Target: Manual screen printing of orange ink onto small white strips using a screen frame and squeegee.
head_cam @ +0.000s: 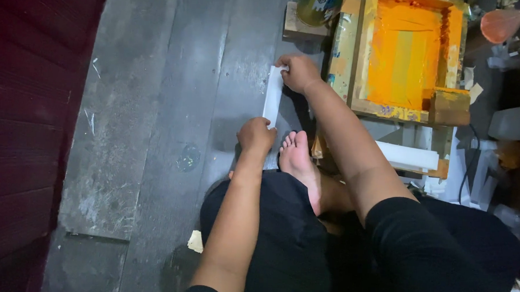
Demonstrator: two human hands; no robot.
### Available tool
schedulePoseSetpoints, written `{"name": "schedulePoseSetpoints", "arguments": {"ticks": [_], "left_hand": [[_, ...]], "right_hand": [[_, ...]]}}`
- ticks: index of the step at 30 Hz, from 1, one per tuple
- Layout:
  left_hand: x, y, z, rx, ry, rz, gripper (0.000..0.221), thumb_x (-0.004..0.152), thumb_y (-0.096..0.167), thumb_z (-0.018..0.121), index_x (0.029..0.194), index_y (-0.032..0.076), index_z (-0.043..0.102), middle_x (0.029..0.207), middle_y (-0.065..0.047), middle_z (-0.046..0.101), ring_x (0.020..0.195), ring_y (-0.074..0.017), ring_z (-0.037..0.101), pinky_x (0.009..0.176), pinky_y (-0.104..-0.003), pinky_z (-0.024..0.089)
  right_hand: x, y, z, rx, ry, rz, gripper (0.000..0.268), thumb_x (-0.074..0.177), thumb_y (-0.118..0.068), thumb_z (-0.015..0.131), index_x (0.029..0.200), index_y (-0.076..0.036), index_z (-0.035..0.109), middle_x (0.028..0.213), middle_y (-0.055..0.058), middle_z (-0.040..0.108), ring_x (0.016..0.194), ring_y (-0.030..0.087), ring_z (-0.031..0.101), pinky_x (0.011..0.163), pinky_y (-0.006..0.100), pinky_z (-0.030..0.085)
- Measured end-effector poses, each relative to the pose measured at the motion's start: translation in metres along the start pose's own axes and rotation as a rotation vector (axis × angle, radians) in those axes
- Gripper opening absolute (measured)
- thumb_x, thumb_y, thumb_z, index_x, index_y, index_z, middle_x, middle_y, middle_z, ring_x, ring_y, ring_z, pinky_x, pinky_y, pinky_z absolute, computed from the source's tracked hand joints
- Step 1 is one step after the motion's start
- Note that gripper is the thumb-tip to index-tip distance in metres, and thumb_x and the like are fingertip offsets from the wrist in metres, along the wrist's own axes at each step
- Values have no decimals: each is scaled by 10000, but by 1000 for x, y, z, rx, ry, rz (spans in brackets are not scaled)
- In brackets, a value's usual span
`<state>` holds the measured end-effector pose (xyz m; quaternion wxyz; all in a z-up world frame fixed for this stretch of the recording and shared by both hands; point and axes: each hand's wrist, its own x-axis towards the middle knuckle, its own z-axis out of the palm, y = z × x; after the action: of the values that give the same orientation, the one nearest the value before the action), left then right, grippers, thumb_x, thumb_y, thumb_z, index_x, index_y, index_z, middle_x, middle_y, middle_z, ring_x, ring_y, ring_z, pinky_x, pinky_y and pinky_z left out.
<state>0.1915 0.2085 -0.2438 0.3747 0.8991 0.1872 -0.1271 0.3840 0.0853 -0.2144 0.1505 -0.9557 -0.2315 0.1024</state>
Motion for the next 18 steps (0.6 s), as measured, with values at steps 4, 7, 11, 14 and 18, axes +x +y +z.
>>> {"name": "schedulePoseSetpoints", "arguments": {"ticks": [4, 7, 11, 14, 18], "left_hand": [[-4, 4, -3, 23, -45, 1, 342, 890, 251, 738, 1181, 72, 757, 1127, -187, 737, 1138, -397, 688, 917, -576, 548], [-2, 2, -1, 19, -49, 19, 397, 881, 270, 752, 1204, 39, 741, 1141, -216, 722, 1143, -430, 677, 912, -609, 541], [-2, 5, -3, 14, -74, 7, 437, 885, 296, 763, 1221, 18, 729, 1154, -238, 716, 1131, -457, 672, 902, -629, 537], [-4, 5, -6, 27, -94, 17, 456, 888, 265, 761, 1260, 8, 705, 1183, -240, 700, 1142, -461, 662, 913, -638, 529], [-1, 4, -2, 50, -115, 17, 490, 870, 263, 771, 1293, 31, 689, 1203, -212, 683, 1157, -445, 652, 920, -623, 528]], "right_hand": [[-5, -10, -6, -31, -74, 44, 311, 946, -218, 652, 1253, -265, 673, 1216, 96, 695, 1153, 357, 667, 958, 509, 550], [-4, -12, -6, -47, -167, 34, 438, 950, -228, 654, 1381, -283, 606, 1335, 90, 617, 1255, 353, 602, 1017, 510, 518], [-3, -10, 4, -100, -259, 21, 601, 950, -264, 672, 1525, -264, 498, 1532, 126, 477, 1417, 388, 458, 1121, 540, 444], [-7, -16, 2, -100, -307, 46, 676, 957, -316, 669, 1587, -287, 425, 1630, 127, 379, 1494, 387, 367, 1170, 541, 400], [-10, -25, -6, -109, -348, 78, 740, 949, -375, 686, 1615, -272, 383, 1676, 130, 308, 1527, 389, 308, 1186, 550, 381]]}}
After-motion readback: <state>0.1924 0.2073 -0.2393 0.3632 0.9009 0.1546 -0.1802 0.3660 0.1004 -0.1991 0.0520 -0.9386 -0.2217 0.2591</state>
